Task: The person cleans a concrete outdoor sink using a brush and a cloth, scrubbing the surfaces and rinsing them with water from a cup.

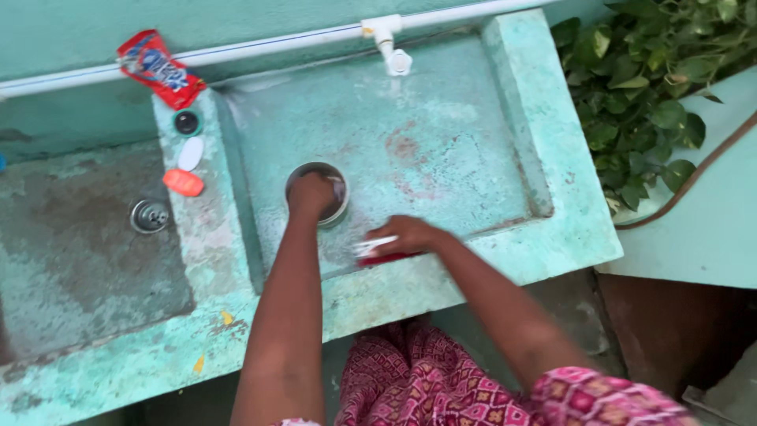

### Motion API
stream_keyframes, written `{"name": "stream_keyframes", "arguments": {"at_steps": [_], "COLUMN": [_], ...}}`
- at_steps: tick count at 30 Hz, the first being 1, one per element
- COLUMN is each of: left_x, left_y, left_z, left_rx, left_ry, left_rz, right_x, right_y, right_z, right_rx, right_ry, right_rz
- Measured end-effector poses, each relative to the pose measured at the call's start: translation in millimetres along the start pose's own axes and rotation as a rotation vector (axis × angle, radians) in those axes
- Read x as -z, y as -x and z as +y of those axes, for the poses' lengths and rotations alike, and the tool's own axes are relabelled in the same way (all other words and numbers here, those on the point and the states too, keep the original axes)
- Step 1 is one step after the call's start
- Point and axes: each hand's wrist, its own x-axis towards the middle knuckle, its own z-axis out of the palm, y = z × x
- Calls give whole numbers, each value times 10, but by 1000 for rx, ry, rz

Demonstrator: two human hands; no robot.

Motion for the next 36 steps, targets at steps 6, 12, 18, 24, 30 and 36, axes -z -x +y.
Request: {"name": "stream_keyframes", "arguments": {"at_steps": [6,12,18,24,30,36], "left_x": [-61,103,455,231,182,236], "left_y": [676,1393,1374,1022,815,846], "left_z": [641,948,545,612,485,546], "left_rx": [-21,-402,-507,-83,-118,-92], "left_ry": [442,-1,-369,-573,-591,-518], "left_rz": [-661,-175,338,-73,-162,-150], "right_x": [50,-223,816,247,178,1167], "right_y": [9,-240,928,391,113,1330], "right_z": [-120,-224,753,344,170,1105], "right_rx": [-109,-154,1,-21,287,-355], "right_ry": [-75,86,-84,-96,-24,-134], "right_rz": [-81,-37,-106,1,7,-142]}}
